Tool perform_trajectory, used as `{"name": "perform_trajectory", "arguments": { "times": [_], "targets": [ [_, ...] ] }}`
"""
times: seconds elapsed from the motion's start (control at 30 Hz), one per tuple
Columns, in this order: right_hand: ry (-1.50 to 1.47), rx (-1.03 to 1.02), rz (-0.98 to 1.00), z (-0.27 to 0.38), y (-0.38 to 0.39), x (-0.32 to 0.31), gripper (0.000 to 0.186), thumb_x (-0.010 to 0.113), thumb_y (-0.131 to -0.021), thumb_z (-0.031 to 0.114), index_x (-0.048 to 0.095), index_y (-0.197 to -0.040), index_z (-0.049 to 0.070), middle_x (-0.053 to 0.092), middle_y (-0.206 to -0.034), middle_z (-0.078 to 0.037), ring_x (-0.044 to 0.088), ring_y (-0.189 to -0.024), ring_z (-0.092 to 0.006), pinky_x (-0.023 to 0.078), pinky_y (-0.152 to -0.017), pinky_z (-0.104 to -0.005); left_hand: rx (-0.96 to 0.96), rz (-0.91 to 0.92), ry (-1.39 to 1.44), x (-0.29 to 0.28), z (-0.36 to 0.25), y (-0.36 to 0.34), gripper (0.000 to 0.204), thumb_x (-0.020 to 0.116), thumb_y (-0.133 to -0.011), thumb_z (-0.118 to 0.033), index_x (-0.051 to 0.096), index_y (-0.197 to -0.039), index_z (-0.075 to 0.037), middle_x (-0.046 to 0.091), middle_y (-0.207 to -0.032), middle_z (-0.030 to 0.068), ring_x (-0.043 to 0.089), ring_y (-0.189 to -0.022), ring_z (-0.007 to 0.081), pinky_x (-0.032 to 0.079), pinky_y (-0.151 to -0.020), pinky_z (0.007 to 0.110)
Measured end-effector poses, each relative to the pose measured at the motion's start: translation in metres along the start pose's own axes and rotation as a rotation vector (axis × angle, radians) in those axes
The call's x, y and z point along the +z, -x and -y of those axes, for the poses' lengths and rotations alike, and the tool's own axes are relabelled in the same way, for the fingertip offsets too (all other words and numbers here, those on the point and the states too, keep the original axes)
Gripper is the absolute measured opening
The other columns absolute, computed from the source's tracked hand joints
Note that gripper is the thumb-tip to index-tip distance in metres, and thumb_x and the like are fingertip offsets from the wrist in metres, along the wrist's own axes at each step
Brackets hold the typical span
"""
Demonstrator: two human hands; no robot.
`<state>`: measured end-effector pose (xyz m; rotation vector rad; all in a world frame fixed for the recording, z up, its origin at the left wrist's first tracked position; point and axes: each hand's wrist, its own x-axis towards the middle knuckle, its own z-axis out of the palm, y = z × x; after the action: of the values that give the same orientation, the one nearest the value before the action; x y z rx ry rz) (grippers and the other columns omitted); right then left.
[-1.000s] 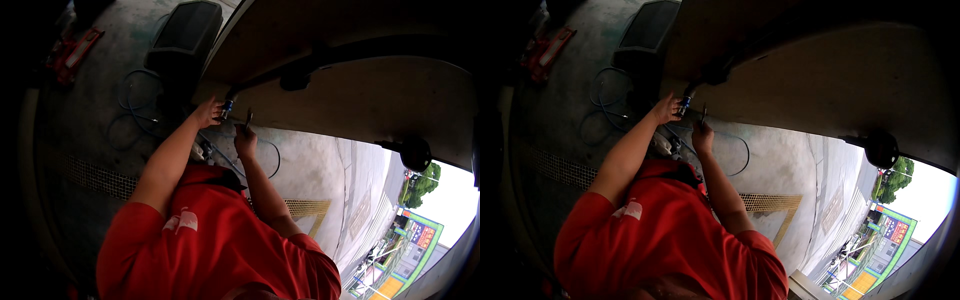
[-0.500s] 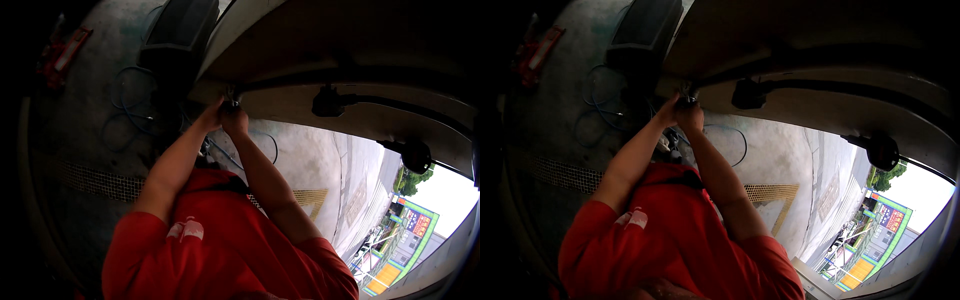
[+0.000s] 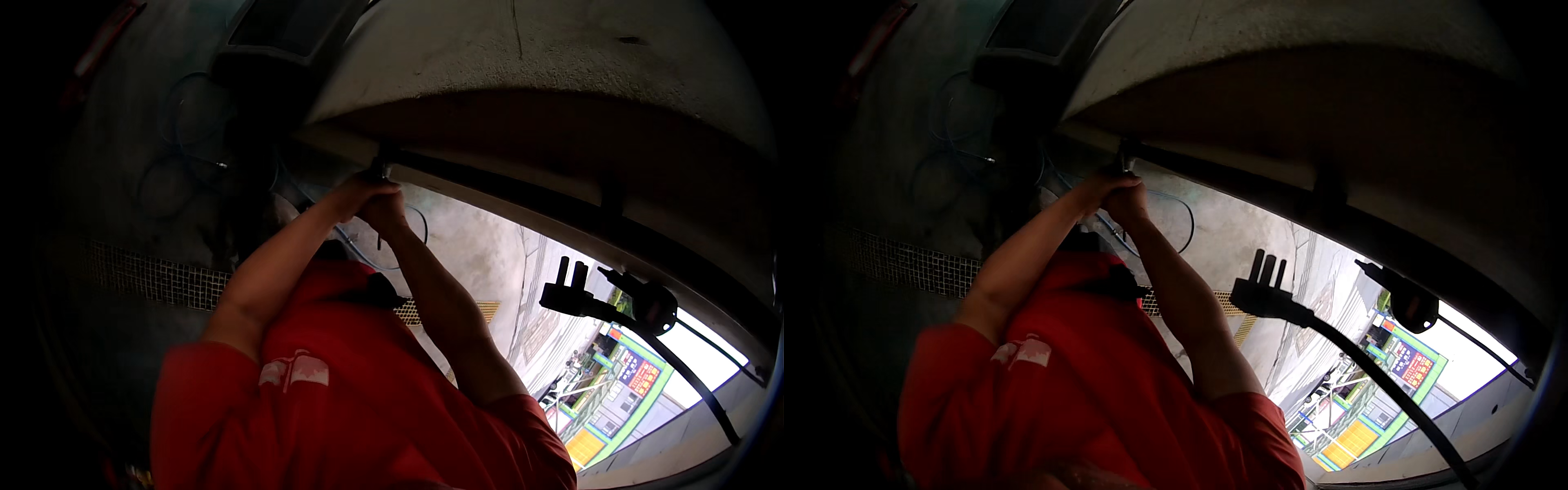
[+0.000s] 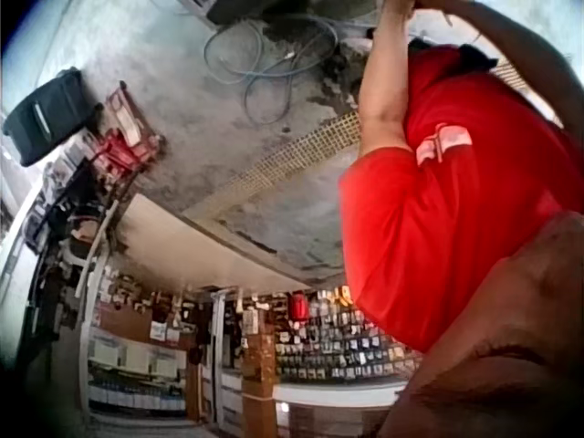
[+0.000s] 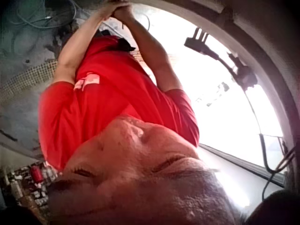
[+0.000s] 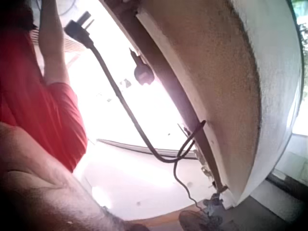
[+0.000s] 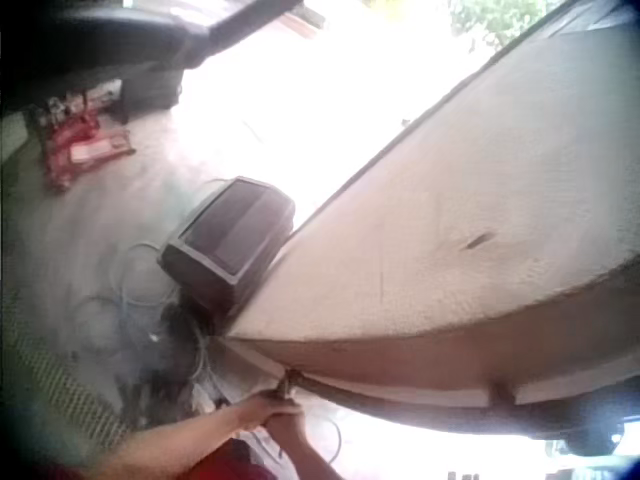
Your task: The person unscrews a connector from a wall valve by hand, walks to a storage rack to retrieve a wrench, and then uses two wrenches to tighten the connection on the valve.
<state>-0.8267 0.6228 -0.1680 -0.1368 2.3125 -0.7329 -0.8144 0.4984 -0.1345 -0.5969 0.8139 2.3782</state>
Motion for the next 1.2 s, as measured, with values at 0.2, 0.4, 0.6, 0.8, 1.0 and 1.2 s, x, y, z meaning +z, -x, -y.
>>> {"name": "perform_trajectory", "arguments": {
  "times": [0.2, 0.4, 0.6, 0.8, 1.0, 1.2],
  "targets": [
    [0.376, -0.338, 0.060, 0.009, -0.002, -0.014, 0.044, 0.063, -0.081, 0.035, 0.058, -0.117, 0.010, 0.061, -0.117, -0.012, 0.057, -0.111, -0.0274, 0.045, -0.091, -0.0374, -0.011, -0.093, -0.293, 0.007, -0.023, 0.010, 0.065, 0.076, -0.073, -0.031, 0.054, -0.121, 0.006, 0.056, -0.124, 0.0208, 0.053, -0.114, 0.0288, 0.039, -0.097, 0.039],
    [0.860, -0.375, -0.006, 0.022, 0.005, -0.017, 0.042, 0.061, -0.083, 0.040, 0.059, -0.116, 0.014, 0.062, -0.115, -0.011, 0.058, -0.108, -0.0261, 0.046, -0.086, -0.0373, -0.094, 0.040, -0.345, -0.010, -0.012, -0.005, 0.080, 0.071, -0.079, -0.045, 0.039, -0.132, 0.004, 0.051, -0.127, 0.0192, 0.051, -0.112, 0.0298, 0.040, -0.095, 0.039],
    [0.264, -0.127, -0.103, 0.051, 0.029, -0.041, 0.051, 0.066, -0.079, 0.045, 0.062, -0.106, 0.002, 0.067, -0.096, -0.018, 0.065, -0.093, -0.0322, 0.051, -0.076, -0.0386, 0.029, 0.305, 0.239, -0.062, 0.024, -0.015, 0.064, 0.041, -0.093, -0.058, 0.048, -0.128, -0.005, 0.055, -0.120, 0.0124, 0.054, -0.108, 0.0285, 0.047, -0.086, 0.040],
    [0.219, 0.085, -0.289, 0.086, 0.062, -0.027, 0.061, 0.063, -0.077, 0.052, 0.065, -0.090, -0.008, 0.065, -0.089, -0.028, 0.064, -0.093, -0.0408, 0.051, -0.078, -0.0447, 0.226, 0.317, 0.503, -0.033, 0.034, -0.004, 0.082, 0.032, -0.088, -0.070, 0.040, -0.135, -0.003, 0.052, -0.125, 0.0112, 0.051, -0.115, 0.0229, 0.038, -0.103, 0.037],
    [0.195, 0.248, -0.430, 0.096, 0.063, -0.012, 0.047, 0.061, -0.078, 0.042, 0.067, -0.095, -0.002, 0.064, -0.096, -0.029, 0.062, -0.096, -0.0411, 0.051, -0.079, -0.0461, 0.201, 0.473, 0.463, -0.045, 0.058, -0.004, 0.069, 0.044, -0.090, -0.061, 0.046, -0.132, -0.006, 0.054, -0.126, 0.0075, 0.049, -0.118, 0.0218, 0.036, -0.104, 0.038],
    [0.224, 0.314, -0.266, 0.100, 0.046, -0.015, 0.039, 0.064, -0.078, 0.031, 0.063, -0.105, 0.002, 0.063, -0.109, -0.025, 0.058, -0.108, -0.0382, 0.050, -0.088, -0.0434, 0.176, 0.303, 0.324, -0.056, 0.054, -0.005, 0.054, 0.061, -0.090, -0.040, 0.048, -0.130, -0.006, 0.055, -0.126, 0.0084, 0.054, -0.113, 0.0202, 0.044, -0.096, 0.038]
  ]
}}
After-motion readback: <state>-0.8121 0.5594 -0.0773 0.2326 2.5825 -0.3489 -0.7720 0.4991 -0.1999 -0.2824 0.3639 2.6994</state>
